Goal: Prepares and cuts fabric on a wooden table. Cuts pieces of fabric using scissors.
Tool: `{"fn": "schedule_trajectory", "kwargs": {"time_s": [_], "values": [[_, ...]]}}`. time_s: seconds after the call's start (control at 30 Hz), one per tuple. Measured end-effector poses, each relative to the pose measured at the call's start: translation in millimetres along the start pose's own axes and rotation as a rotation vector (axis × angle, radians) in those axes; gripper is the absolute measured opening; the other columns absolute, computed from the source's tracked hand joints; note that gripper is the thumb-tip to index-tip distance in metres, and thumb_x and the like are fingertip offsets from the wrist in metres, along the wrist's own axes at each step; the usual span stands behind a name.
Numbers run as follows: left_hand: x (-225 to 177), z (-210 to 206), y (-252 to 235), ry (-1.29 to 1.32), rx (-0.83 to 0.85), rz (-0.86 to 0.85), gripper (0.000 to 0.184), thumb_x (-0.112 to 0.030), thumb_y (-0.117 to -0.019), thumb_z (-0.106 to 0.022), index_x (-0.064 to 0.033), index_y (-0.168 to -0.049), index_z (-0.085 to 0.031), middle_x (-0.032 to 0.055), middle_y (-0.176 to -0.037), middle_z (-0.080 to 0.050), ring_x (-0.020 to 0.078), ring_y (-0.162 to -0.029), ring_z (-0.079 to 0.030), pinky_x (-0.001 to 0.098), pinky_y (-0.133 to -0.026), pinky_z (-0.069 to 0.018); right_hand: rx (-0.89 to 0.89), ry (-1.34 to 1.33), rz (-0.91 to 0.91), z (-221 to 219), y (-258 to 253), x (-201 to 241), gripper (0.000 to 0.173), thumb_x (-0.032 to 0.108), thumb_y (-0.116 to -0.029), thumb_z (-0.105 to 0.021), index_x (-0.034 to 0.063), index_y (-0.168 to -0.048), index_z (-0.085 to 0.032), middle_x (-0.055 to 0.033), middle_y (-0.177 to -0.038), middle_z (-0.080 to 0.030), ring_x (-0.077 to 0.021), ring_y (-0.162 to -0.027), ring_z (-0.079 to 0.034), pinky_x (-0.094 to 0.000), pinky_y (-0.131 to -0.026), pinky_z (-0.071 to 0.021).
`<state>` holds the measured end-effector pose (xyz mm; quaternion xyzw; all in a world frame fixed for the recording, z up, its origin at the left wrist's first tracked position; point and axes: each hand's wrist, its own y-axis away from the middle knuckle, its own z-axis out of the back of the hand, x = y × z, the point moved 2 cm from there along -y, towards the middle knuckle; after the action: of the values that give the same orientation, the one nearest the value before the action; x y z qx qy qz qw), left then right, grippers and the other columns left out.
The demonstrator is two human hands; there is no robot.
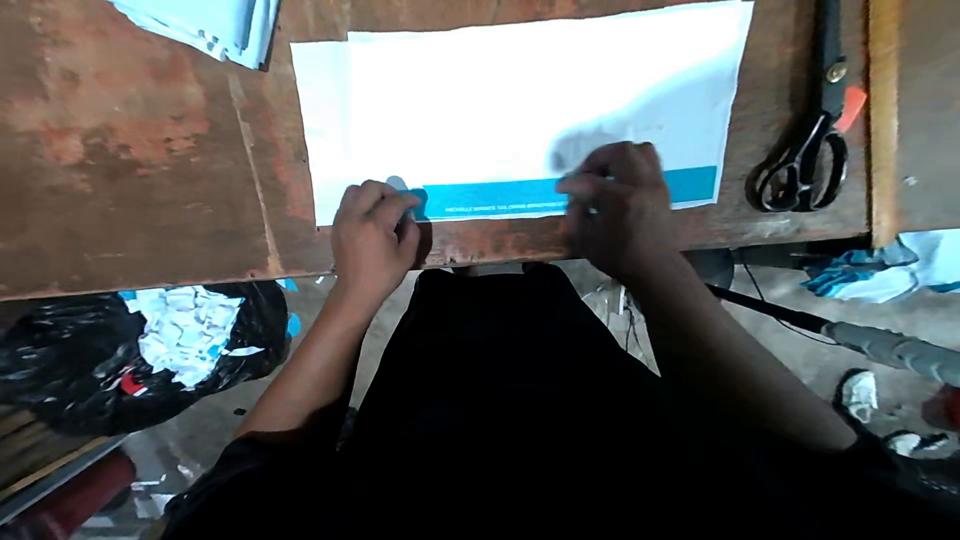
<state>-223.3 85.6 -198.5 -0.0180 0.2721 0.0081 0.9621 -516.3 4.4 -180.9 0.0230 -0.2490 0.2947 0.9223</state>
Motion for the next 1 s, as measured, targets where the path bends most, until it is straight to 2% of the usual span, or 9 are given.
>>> {"fn": "schedule_trajectory", "kwargs": {"time_s": [0.13,0.23,0.4,0.57,0.73,0.83,0.9,1.0], "values": [[17.4,13.3,-22.3,-0.076,0.059,-0.061,0.025,-0.014,-0.0995,-0.056,-0.0075,-0.113,-0.076,0.0164,-0.118,-0.069,0.0369,-0.111,-0.063,0.0529,-0.096,-0.0495,0.195,-0.048,0.298,-28.1,-40.9,29.1,0.024,0.012,-0.0987,-0.054,0.0119,-0.109,-0.076,-0.016,-0.109,-0.065,-0.037,-0.105,-0.061,-0.0508,-0.084,-0.0536],[24.4,19.4,-32.3,-0.09,0.127,-0.09,0.024,-0.014,-0.0993,-0.058,-0.007,-0.114,-0.076,0.0151,-0.119,-0.068,0.0356,-0.113,-0.062,0.0507,-0.098,-0.0496,0.349,0.01,0.374,-36.3,-59.6,40.3,0.022,0.011,-0.0986,-0.054,0.0095,-0.108,-0.074,-0.0146,-0.106,-0.063,-0.0364,-0.102,-0.06,-0.05,-0.082,-0.0537],[27.8,18.1,-31.5,-0.059,0.12,-0.117,0.024,-0.013,-0.0997,-0.057,-0.0065,-0.114,-0.075,0.0146,-0.118,-0.068,0.0347,-0.11,-0.062,0.0484,-0.096,-0.0506,0.33,-0.007,0.453,-39.9,-55.2,38.4,0.023,0.009,-0.0982,-0.052,0.0079,-0.107,-0.074,-0.0159,-0.102,-0.064,-0.0361,-0.098,-0.062,-0.0463,-0.079,-0.0549],[33.1,16.0,-32.9,-0.029,0.091,-0.145,0.023,-0.014,-0.0987,-0.058,-0.008,-0.112,-0.076,0.0137,-0.115,-0.068,0.0333,-0.107,-0.062,0.0463,-0.093,-0.051,0.322,0.032,0.391,-37.0,-52.8,43.7,0.021,0.009,-0.0968,-0.056,0.0081,-0.108,-0.073,-0.0168,-0.104,-0.065,-0.0357,-0.098,-0.064,-0.0464,-0.079,-0.0561],[33.6,19.2,-38.3,-0.023,0.149,-0.136,0.022,-0.013,-0.0987,-0.059,-0.0068,-0.112,-0.075,0.0145,-0.117,-0.068,0.0342,-0.111,-0.062,0.0486,-0.097,-0.0511,0.403,0.047,0.256,-25.7,-45.3,38.2,0.018,0.011,-0.0947,-0.061,0.0088,-0.108,-0.074,-0.0172,-0.108,-0.066,-0.0378,-0.104,-0.064,-0.0503,-0.084,-0.0561],[27.5,22.1,-41.9,-0.057,0.179,-0.117,0.023,-0.013,-0.0987,-0.059,-0.0051,-0.114,-0.075,0.0167,-0.118,-0.068,0.0372,-0.112,-0.063,0.0527,-0.096,-0.0512,0.322,-0.035,0.21,-1.8,-33.1,22.3,0.019,0.012,-0.095,-0.063,0.0058,-0.11,-0.075,-0.018,-0.112,-0.068,-0.0368,-0.109,-0.065,-0.0502,-0.091,-0.055],[18.0,25.1,-42.3,-0.09,0.187,-0.087,0.024,-0.012,-0.0986,-0.058,-0.0031,-0.114,-0.074,0.0194,-0.12,-0.068,0.04,-0.113,-0.063,0.0568,-0.096,-0.0507,0.257,-0.048,0.111,23.3,-17.8,2.7,0.022,0.013,-0.0967,-0.063,0.0031,-0.113,-0.073,-0.0196,-0.117,-0.068,-0.0363,-0.113,-0.064,-0.051,-0.098,-0.0532],[-6.3,22.1,-47.5,-0.067,0.165,-0.117,0.024,-0.011,-0.0989,-0.057,-0.0014,-0.114,-0.073,0.021,-0.119,-0.068,0.041,-0.112,-0.063,0.0572,-0.096,-0.05,0.144,0.032,-0.146,64.7,20.1,-42.5,0.026,0.016,-0.0989,-0.062,0.0001,-0.118,-0.07,-0.0249,-0.121,-0.065,-0.0412,-0.114,-0.064,-0.0581,-0.097,-0.0518]]}}
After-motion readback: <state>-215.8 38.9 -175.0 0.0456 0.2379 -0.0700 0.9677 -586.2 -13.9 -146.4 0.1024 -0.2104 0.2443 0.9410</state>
